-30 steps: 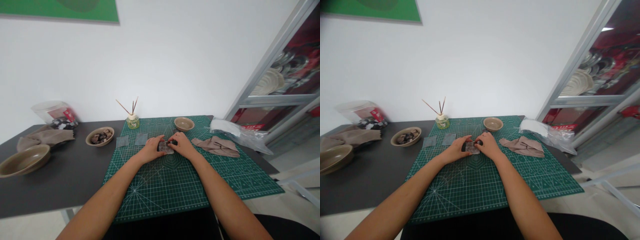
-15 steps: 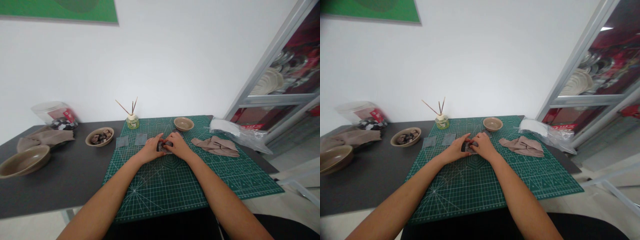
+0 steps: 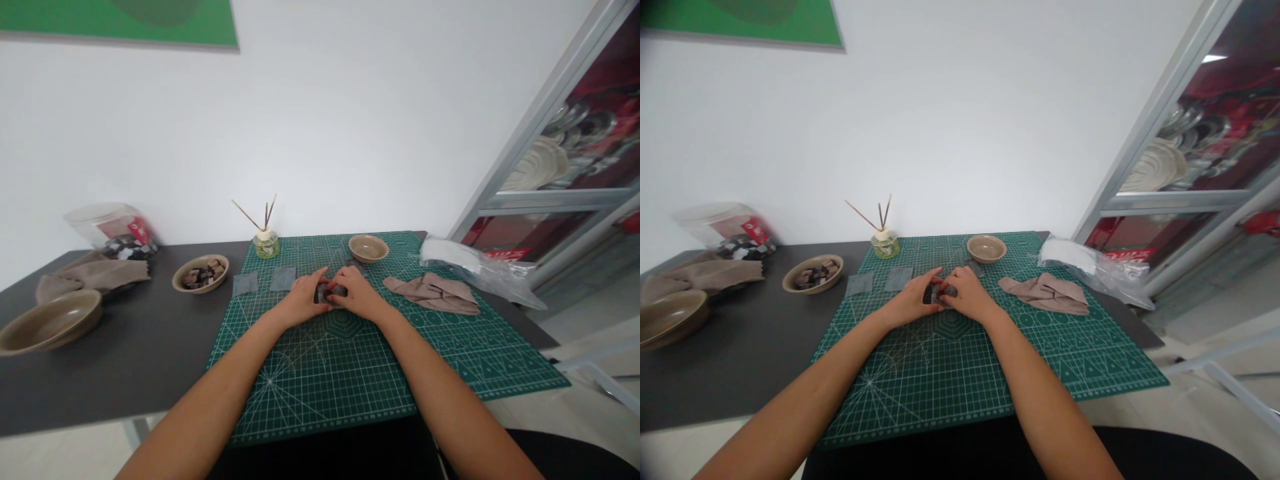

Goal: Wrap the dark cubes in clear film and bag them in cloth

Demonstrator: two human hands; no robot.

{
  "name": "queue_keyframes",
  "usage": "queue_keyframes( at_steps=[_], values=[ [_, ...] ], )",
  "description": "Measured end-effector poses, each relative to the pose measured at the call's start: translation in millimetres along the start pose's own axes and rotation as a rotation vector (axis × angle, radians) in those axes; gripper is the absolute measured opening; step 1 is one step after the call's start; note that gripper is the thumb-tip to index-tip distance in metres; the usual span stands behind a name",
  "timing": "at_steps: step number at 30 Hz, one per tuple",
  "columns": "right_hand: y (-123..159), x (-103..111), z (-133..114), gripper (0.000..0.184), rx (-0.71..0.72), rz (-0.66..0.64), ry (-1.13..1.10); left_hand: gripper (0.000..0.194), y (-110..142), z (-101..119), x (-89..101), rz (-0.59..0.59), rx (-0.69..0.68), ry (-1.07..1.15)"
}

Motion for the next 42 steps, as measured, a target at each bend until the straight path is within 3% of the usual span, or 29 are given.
queue_keyframes(
  at_steps=[5, 8, 16, 24, 29, 35, 42],
  values=[
    [6, 5, -1, 0.01, 0.012, -0.038, -0.042, 0.086, 0, 0, -0.2, 0.001, -0.002, 0.004],
    [5, 9, 5, 0.005, -0.01, 0.009, -0.003, 0.086, 0, 0, -0.7, 0.0, -0.01, 0.003],
    [3, 11, 10, 0.012, -0.011, 0.074, 0.057, 0.086, 0, -2, -2.1, -0.003, -0.008, -0.007],
    [3, 6, 6, 0.014, 0.018, 0.01, 0.039, 0.085, 1, -1, -1.2, -0.009, 0.01, -0.014],
    [3, 8, 13, 0.009, 0.012, 0.046, 0.046, 0.085, 0, -1, -1.5, -0.015, 0.006, -0.001],
    [-1, 1, 5, 0.012, 0.057, 0.024, 0.038, 0.084, -1, -1, -0.9, 0.001, -0.006, 0.0],
    [3, 6, 10, 0.01, -0.011, 0.015, 0.041, 0.084, 0, -2, -2.3, -0.007, -0.014, -0.003]
  ],
)
Point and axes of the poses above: each hand's wrist, its own y-axis away from the middle knuckle, its own x-axis out of the back of the hand, z = x × y, the point moved 7 cm from there along -y, towards the middle knuckle, and after that the axes turned 7 degrees about -y, right-handed, at the moved point
